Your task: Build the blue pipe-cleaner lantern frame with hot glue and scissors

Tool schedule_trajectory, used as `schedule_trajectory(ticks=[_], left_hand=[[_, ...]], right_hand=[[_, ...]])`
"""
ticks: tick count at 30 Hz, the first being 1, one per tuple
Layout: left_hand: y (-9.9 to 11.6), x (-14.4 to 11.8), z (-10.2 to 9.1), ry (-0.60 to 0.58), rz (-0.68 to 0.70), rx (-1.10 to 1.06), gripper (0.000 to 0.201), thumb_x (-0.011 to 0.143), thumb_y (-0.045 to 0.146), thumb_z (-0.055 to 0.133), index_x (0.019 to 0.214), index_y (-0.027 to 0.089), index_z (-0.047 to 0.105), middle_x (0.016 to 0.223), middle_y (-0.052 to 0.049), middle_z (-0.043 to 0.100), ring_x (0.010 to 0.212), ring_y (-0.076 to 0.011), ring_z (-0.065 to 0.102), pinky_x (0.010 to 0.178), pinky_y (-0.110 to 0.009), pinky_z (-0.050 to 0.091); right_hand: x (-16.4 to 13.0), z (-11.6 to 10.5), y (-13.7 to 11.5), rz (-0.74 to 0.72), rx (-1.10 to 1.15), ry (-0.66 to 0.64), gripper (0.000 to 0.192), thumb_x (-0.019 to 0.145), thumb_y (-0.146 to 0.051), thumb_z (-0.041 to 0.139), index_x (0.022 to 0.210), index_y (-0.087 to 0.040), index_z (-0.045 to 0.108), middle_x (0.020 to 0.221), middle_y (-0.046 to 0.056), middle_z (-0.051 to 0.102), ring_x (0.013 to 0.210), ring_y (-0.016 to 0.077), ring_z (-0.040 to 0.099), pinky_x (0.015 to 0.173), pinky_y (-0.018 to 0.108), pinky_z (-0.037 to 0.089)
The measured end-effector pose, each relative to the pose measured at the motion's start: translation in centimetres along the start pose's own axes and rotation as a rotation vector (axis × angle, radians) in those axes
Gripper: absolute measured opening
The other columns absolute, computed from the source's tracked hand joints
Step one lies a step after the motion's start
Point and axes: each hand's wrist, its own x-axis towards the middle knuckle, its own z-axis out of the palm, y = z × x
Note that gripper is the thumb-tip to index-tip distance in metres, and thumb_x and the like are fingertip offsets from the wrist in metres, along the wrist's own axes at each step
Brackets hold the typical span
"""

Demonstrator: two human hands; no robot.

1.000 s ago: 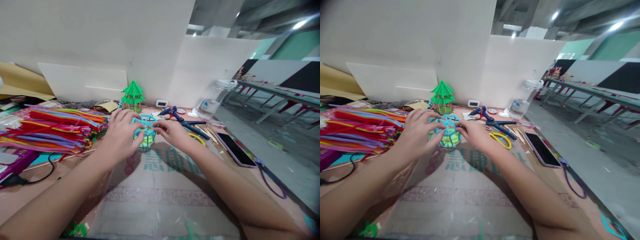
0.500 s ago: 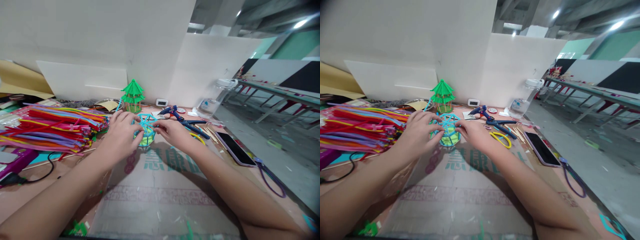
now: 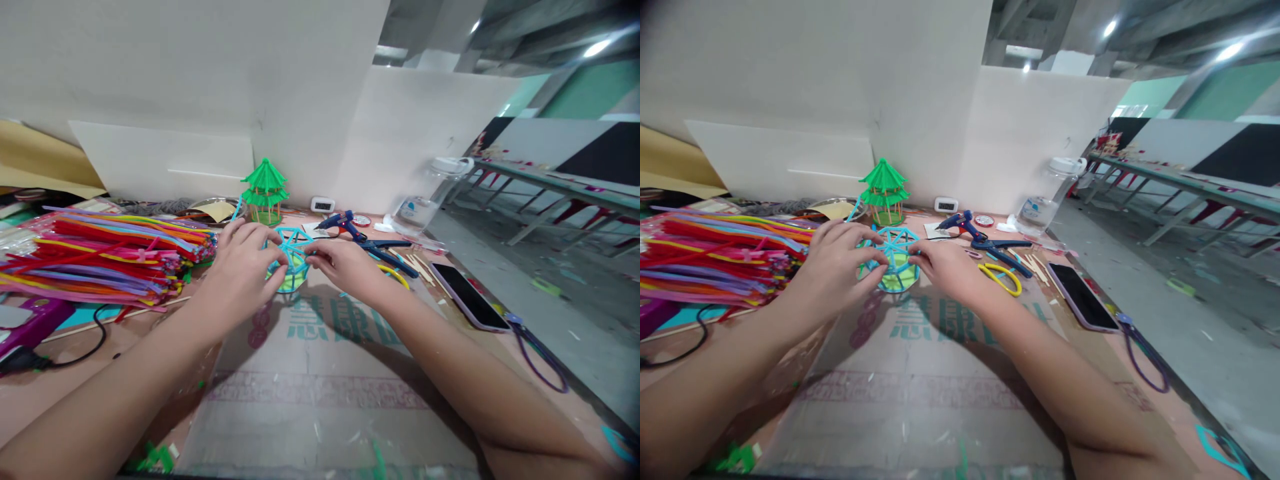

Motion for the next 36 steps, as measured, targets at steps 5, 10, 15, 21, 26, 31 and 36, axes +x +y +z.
schedule_trajectory(ticks=[5, 10, 15, 21, 26, 31, 36], left_hand=[[0.2, 0.0, -0.2, -0.015, 0.003, -0.011, 0.015, 0.094, 0.023, 0.063, 0.086, 0.024, 0.076, 0.117, -0.008, 0.072, 0.12, -0.0293, 0.061, 0.12, -0.059, 0.034], [0.3, 0.1, -0.2, -0.012, 0.026, 0.022, 0.015, 0.094, 0.023, 0.064, 0.085, 0.024, 0.076, 0.115, -0.007, 0.072, 0.121, -0.0301, 0.061, 0.12, -0.059, 0.033], [0.4, 0.1, -0.1, -0.014, 0.014, 0.014, 0.017, 0.094, 0.023, 0.064, 0.082, 0.024, 0.076, 0.113, -0.007, 0.073, 0.117, -0.0297, 0.061, 0.119, -0.059, 0.035], [0.3, 0.1, -0.5, -0.045, -0.004, -0.01, 0.015, 0.094, 0.023, 0.064, 0.086, 0.025, 0.076, 0.118, -0.008, 0.07, 0.122, -0.032, 0.059, 0.117, -0.061, 0.036], [-1.1, 0.3, -0.6, -0.006, -0.068, -0.067, 0.033, 0.088, 0.02, 0.059, 0.119, 0.02, 0.071, 0.135, -0.015, 0.062, 0.131, -0.0369, 0.055, 0.112, -0.059, 0.043], [-3.2, -0.1, 2.6, -0.047, -0.215, -0.333, 0.068, 0.083, 0.032, 0.065, 0.147, 0.014, 0.049, 0.148, -0.02, 0.055, 0.14, -0.036, 0.053, 0.117, -0.056, 0.044], [-4.0, -1.5, 7.0, -0.242, -0.394, -0.644, 0.108, 0.073, 0.049, 0.084, 0.16, 0.022, 0.028, 0.159, -0.022, 0.048, 0.146, -0.0407, 0.049, 0.116, -0.06, 0.045]], right_hand=[[0.0, -0.1, -0.1, -0.005, -0.005, -0.003, 0.015, 0.099, -0.02, 0.064, 0.108, -0.019, 0.076, 0.083, 0.003, 0.076, 0.069, 0.0148, 0.06, 0.068, 0.026, 0.039], [0.0, -0.1, -0.1, -0.023, 0.0, -0.008, 0.014, 0.1, -0.019, 0.064, 0.108, -0.02, 0.075, 0.082, 0.003, 0.076, 0.071, 0.0152, 0.063, 0.07, 0.026, 0.04], [0.0, -0.2, -0.3, -0.039, -0.009, -0.015, 0.015, 0.1, -0.02, 0.064, 0.109, -0.019, 0.076, 0.086, 0.004, 0.077, 0.073, 0.0161, 0.065, 0.071, 0.026, 0.041], [0.0, -0.2, -0.3, -0.026, -0.01, -0.008, 0.013, 0.099, -0.021, 0.065, 0.107, -0.02, 0.076, 0.088, 0.004, 0.078, 0.076, 0.0167, 0.066, 0.072, 0.027, 0.043], [0.2, -0.5, -0.1, 0.068, 0.011, -0.035, 0.014, 0.1, -0.022, 0.065, 0.106, -0.017, 0.076, 0.081, 0.004, 0.076, 0.069, 0.0154, 0.064, 0.067, 0.026, 0.041], [0.3, -1.2, 0.7, 0.105, 0.0, 0.0, 0.012, 0.099, -0.023, 0.067, 0.103, -0.018, 0.077, 0.081, 0.004, 0.076, 0.072, 0.0162, 0.066, 0.069, 0.027, 0.043], [0.4, -1.2, 1.9, 0.123, 0.028, 0.001, 0.012, 0.096, -0.02, 0.068, 0.104, -0.019, 0.077, 0.076, 0.002, 0.076, 0.071, 0.0161, 0.069, 0.071, 0.027, 0.045]])
